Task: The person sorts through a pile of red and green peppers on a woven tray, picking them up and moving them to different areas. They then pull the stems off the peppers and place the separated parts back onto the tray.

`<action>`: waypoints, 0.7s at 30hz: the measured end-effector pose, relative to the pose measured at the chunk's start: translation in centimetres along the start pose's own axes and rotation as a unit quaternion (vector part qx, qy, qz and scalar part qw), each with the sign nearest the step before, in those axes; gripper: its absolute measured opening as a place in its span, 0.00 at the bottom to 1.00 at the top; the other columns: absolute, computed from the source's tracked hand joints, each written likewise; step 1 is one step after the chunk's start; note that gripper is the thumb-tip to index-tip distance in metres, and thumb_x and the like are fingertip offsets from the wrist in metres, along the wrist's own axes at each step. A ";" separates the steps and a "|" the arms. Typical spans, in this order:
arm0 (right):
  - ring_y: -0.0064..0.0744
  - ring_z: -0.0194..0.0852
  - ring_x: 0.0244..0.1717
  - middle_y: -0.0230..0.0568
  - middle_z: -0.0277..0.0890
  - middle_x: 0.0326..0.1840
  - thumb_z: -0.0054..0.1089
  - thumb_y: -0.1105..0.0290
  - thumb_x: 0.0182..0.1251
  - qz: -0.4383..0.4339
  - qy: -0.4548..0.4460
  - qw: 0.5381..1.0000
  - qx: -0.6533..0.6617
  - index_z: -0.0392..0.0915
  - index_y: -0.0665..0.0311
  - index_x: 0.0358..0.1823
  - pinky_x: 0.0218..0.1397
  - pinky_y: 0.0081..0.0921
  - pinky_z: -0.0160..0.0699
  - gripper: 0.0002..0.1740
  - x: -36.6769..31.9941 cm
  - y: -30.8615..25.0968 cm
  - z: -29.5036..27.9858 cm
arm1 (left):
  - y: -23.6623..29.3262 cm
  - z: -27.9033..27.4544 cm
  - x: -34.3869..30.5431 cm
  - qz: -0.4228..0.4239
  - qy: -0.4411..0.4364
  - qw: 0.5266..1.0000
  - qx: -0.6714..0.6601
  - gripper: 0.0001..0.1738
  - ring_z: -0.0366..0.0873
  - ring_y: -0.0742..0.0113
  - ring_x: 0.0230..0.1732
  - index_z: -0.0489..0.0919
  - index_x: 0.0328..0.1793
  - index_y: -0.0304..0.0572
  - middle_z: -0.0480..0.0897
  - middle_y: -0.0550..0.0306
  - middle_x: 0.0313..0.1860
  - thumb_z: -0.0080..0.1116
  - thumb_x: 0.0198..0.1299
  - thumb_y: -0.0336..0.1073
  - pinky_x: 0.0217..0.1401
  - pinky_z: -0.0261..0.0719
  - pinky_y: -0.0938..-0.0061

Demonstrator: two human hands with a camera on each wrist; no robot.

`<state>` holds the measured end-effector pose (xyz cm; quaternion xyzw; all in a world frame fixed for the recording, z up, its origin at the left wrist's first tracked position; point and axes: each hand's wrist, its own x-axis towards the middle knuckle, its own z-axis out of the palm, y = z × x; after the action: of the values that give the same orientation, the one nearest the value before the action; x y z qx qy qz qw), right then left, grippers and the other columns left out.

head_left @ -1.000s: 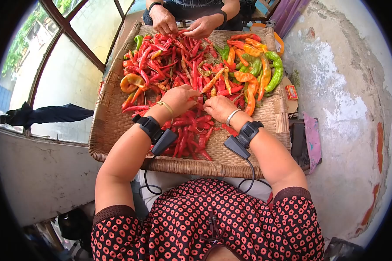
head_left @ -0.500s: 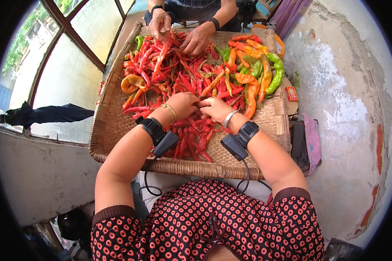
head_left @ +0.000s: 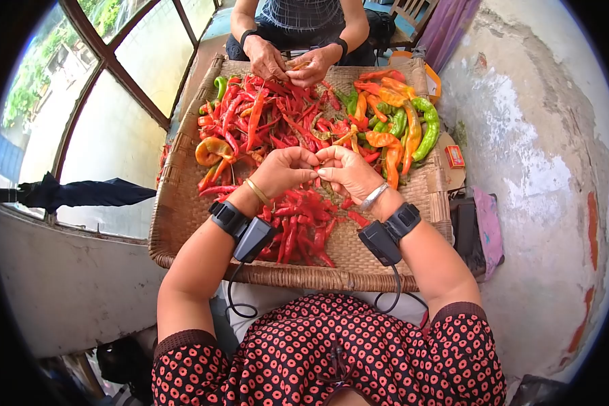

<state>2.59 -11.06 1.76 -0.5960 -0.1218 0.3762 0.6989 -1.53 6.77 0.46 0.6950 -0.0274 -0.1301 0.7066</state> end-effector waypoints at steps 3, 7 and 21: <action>0.10 0.62 0.18 0.27 0.68 0.26 0.55 0.76 0.55 -0.020 -0.031 0.999 -0.033 0.67 0.62 0.45 0.17 0.08 0.60 0.15 -0.9 -1.1 0.1 | 1.2 0.2 -0.7 -0.001 -0.023 0.999 -0.025 0.09 0.71 0.84 0.26 0.74 0.40 0.41 0.77 0.67 0.28 0.58 0.52 0.27 0.24 0.68 0.89; 0.11 0.62 0.19 0.26 0.67 0.26 0.55 0.77 0.54 -0.051 -0.022 0.994 -0.099 0.66 0.63 0.48 0.19 0.09 0.61 0.18 -1.4 -2.0 0.5 | 2.0 0.8 -1.3 0.010 -0.025 0.993 -0.116 0.13 0.72 0.84 0.26 0.73 0.45 0.42 0.77 0.66 0.30 0.57 0.52 0.27 0.25 0.69 0.91; 0.15 0.60 0.15 0.27 0.65 0.20 0.51 0.80 0.48 0.003 -0.057 0.996 -0.070 0.63 0.69 0.53 0.17 0.13 0.59 0.25 -0.8 -0.8 -1.5 | 0.2 0.8 -0.6 -0.072 -0.003 0.997 -0.031 0.11 0.69 0.85 0.22 0.74 0.42 0.43 0.75 0.70 0.26 0.59 0.51 0.30 0.22 0.66 0.91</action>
<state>3.24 -12.75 2.31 -0.6214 -0.1863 0.4020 0.6461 -2.23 6.07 0.72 0.6727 0.0246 -0.1832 0.7165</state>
